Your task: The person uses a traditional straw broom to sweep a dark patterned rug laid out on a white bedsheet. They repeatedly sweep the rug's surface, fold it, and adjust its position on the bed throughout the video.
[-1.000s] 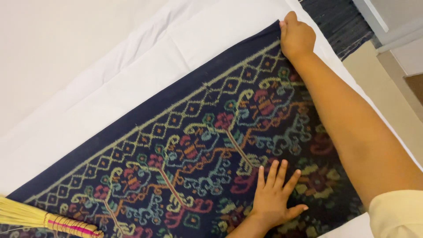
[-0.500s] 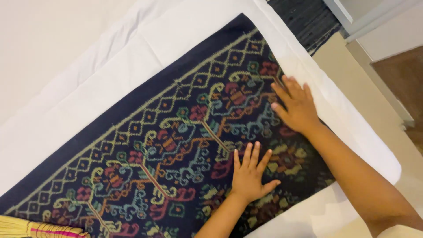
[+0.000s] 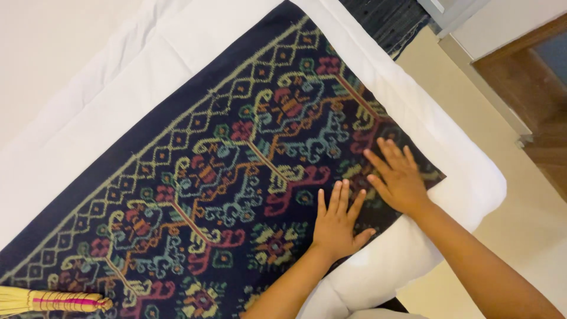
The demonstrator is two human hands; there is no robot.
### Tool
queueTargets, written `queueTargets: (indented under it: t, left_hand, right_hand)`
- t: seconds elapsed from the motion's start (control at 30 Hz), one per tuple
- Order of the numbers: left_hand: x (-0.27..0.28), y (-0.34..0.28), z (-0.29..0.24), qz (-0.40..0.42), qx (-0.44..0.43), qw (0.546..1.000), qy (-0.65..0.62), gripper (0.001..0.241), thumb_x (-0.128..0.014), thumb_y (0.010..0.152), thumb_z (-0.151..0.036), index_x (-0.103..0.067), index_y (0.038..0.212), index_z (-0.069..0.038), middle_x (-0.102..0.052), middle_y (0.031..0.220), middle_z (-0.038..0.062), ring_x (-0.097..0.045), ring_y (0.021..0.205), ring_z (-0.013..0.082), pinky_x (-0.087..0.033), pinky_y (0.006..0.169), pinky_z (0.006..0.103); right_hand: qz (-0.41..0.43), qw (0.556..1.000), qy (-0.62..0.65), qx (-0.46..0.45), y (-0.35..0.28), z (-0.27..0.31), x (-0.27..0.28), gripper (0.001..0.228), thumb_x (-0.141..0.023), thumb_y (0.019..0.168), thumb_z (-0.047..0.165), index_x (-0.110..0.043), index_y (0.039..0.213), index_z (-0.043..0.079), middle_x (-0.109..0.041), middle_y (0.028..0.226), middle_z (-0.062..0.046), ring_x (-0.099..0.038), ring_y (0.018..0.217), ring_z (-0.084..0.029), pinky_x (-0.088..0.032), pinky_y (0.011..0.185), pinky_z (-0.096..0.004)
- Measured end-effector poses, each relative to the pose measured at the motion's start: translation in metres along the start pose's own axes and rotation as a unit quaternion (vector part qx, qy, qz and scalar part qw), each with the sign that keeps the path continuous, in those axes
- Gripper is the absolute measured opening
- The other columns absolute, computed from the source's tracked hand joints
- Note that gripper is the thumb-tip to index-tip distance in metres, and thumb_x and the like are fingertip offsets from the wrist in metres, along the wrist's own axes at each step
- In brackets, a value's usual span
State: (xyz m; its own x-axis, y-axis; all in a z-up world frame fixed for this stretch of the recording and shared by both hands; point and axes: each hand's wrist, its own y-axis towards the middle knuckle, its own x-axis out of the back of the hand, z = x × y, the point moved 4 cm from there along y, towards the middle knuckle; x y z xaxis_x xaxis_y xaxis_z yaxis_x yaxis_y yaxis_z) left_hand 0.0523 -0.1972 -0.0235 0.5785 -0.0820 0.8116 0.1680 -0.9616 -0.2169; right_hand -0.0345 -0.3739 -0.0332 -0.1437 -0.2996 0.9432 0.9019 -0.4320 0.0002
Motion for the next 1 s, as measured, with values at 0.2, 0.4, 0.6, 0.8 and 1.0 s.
queueTargets:
  t: [0.2,0.4,0.6,0.8,1.0]
  left_hand:
    - [-0.004,-0.007,-0.005,-0.009,-0.021,1.000,0.001,0.095,-0.040,0.089,-0.070,-0.015,0.165,-0.019,-0.011,0.171,0.023,-0.004,0.160,0.0387,0.005,0.123,0.0683]
    - [-0.015,-0.049,-0.032,-0.017,-0.033,0.999,0.027,0.091,-0.051,0.089,-0.059,-0.025,0.163,-0.014,-0.023,0.170,0.022,-0.015,0.160,0.0371,-0.004,0.127,0.0637]
    - [-0.007,-0.111,-0.065,-0.058,-0.097,0.985,-0.129,0.073,-0.053,0.090,-0.038,-0.041,0.154,-0.004,-0.038,0.159,0.025,-0.029,0.152,0.0426,-0.019,0.123,0.0616]
    - [0.029,-0.166,0.014,-0.197,0.029,0.975,-0.098,0.068,-0.056,0.094,-0.040,-0.044,0.152,-0.006,-0.034,0.165,0.021,-0.029,0.154,0.0404,-0.020,0.123,0.0633]
    - [-0.004,-0.236,0.058,-0.139,0.062,0.988,0.008,0.084,-0.053,0.092,-0.059,-0.034,0.162,-0.015,-0.021,0.173,0.013,-0.015,0.161,0.0277,-0.005,0.130,0.0486]
  right_hand:
    - [0.006,0.983,0.031,-0.182,-0.026,-0.023,0.011,0.065,-0.045,0.104,0.046,-0.036,0.164,0.022,-0.031,0.167,-0.021,-0.027,0.154,-0.041,-0.017,0.122,-0.062]
    - [-0.077,0.978,0.032,-0.191,-0.026,0.050,0.018,0.070,-0.054,0.102,0.038,-0.034,0.164,0.015,-0.023,0.168,-0.029,-0.014,0.153,-0.053,-0.004,0.116,-0.075]
    - [-0.035,0.998,0.032,-0.030,-0.039,0.086,-0.012,0.073,-0.054,0.093,0.049,-0.040,0.159,0.019,-0.024,0.170,-0.021,-0.019,0.155,-0.047,-0.007,0.118,-0.071]
    - [-0.087,0.995,-0.038,0.029,-0.054,0.075,-0.017,0.079,-0.062,0.093,0.043,-0.044,0.162,0.008,-0.032,0.169,-0.030,-0.039,0.146,-0.058,-0.026,0.109,-0.081]
    - [-0.079,0.996,-0.036,0.034,-0.060,0.091,-0.021,0.074,-0.062,0.102,0.033,-0.042,0.163,-0.003,-0.032,0.163,-0.043,-0.033,0.143,-0.068,-0.015,0.106,-0.084]
